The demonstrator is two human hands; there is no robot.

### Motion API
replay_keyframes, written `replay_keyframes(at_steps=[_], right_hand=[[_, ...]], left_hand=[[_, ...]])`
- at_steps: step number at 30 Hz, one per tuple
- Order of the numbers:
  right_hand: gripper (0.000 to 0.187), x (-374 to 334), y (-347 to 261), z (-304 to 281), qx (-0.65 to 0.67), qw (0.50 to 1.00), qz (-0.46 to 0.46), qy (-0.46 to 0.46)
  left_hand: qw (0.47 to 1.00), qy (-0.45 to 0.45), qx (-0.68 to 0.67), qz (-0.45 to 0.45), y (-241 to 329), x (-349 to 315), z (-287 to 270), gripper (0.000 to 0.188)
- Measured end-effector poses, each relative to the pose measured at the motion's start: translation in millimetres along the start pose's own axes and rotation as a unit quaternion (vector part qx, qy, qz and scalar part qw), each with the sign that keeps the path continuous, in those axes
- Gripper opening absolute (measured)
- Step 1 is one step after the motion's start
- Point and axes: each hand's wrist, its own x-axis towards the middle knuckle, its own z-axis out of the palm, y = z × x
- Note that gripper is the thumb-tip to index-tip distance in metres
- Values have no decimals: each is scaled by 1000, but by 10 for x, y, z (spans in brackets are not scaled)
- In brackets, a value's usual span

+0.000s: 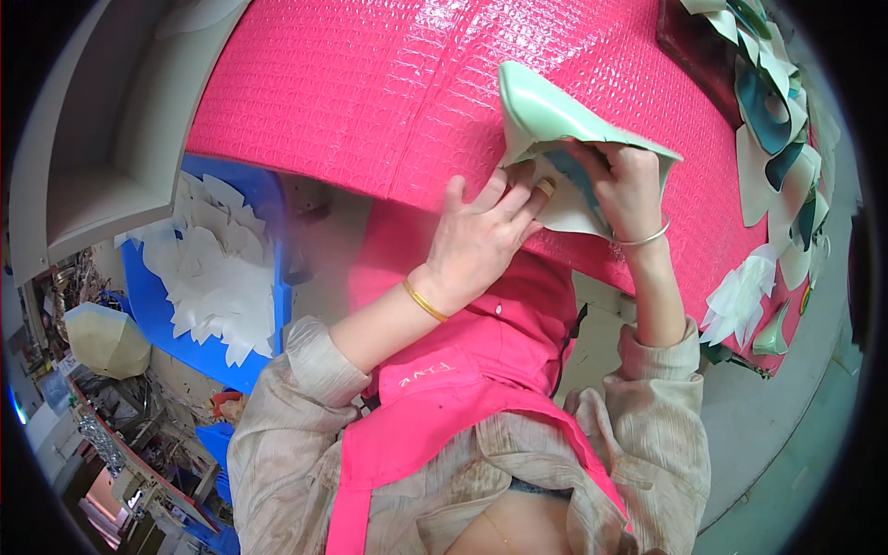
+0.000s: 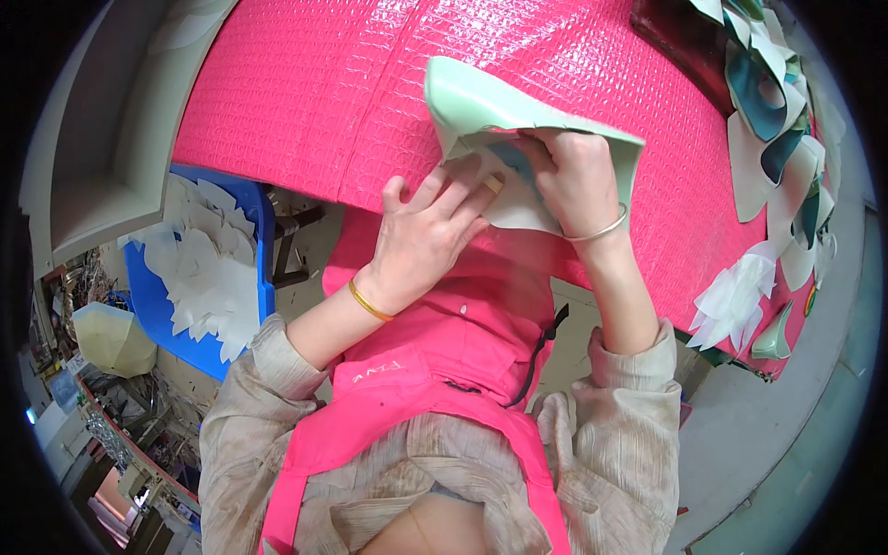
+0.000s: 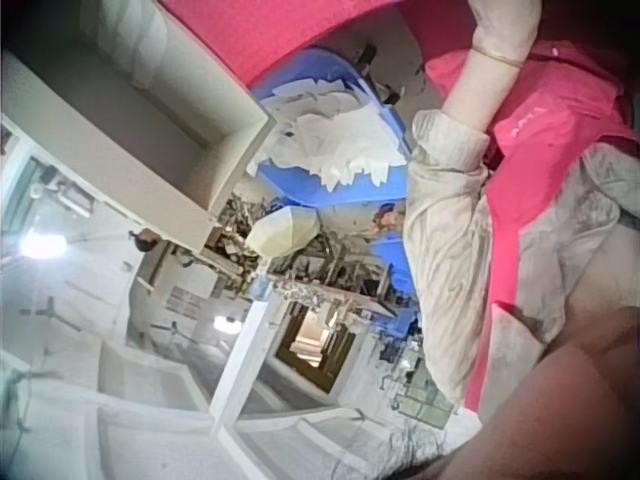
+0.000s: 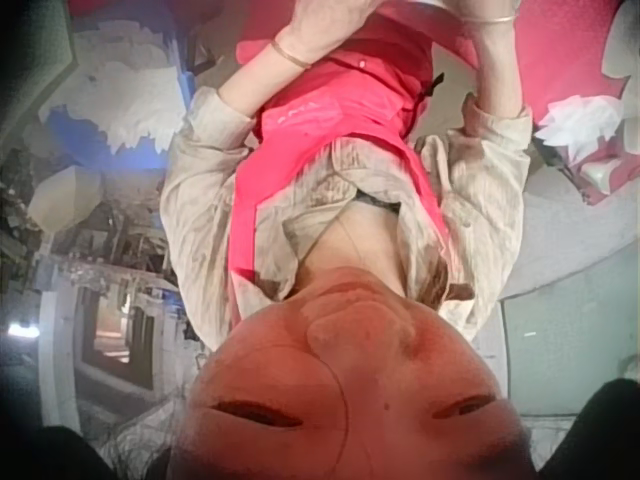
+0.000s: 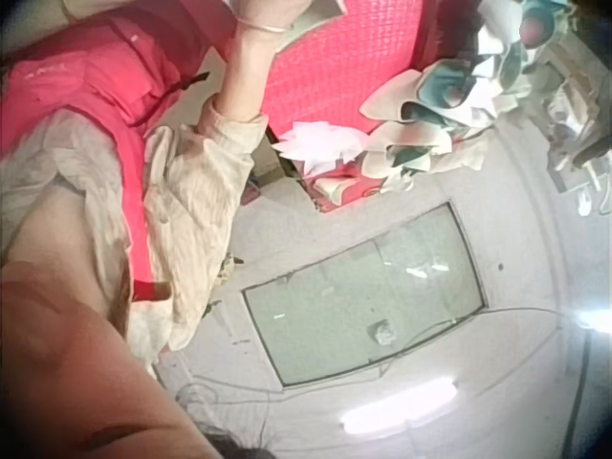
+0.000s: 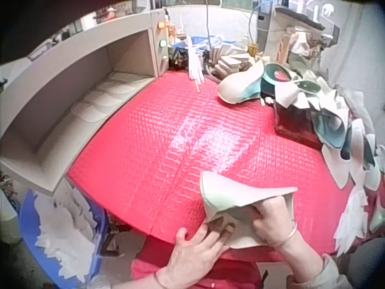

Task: Checking and assembling shoe components by hand on a workstation.

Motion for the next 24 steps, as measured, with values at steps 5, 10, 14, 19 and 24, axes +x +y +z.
replay_keyframes(at_steps=[5,10,14,19,24], right_hand=[[16,-54,-56,17,-11,999,40,-19],[38,-343,-253,110,32,999,35,-21],[44,-564,-137,290,-14,999,-10,32],[43,-614,-147,217,-89,992,-84,-15],[40,-656,-61,134,-77,992,-94,-35]], left_hand=[[998,-40,-42,-5,-30,53,-104,40],[956,83,-282,6,-189,213,-196,37],[993,-11,-65,101,-154,625,-271,37],[984,44,-6,175,-634,408,-101,22],[974,51,-50,214,-802,471,-64,19]])
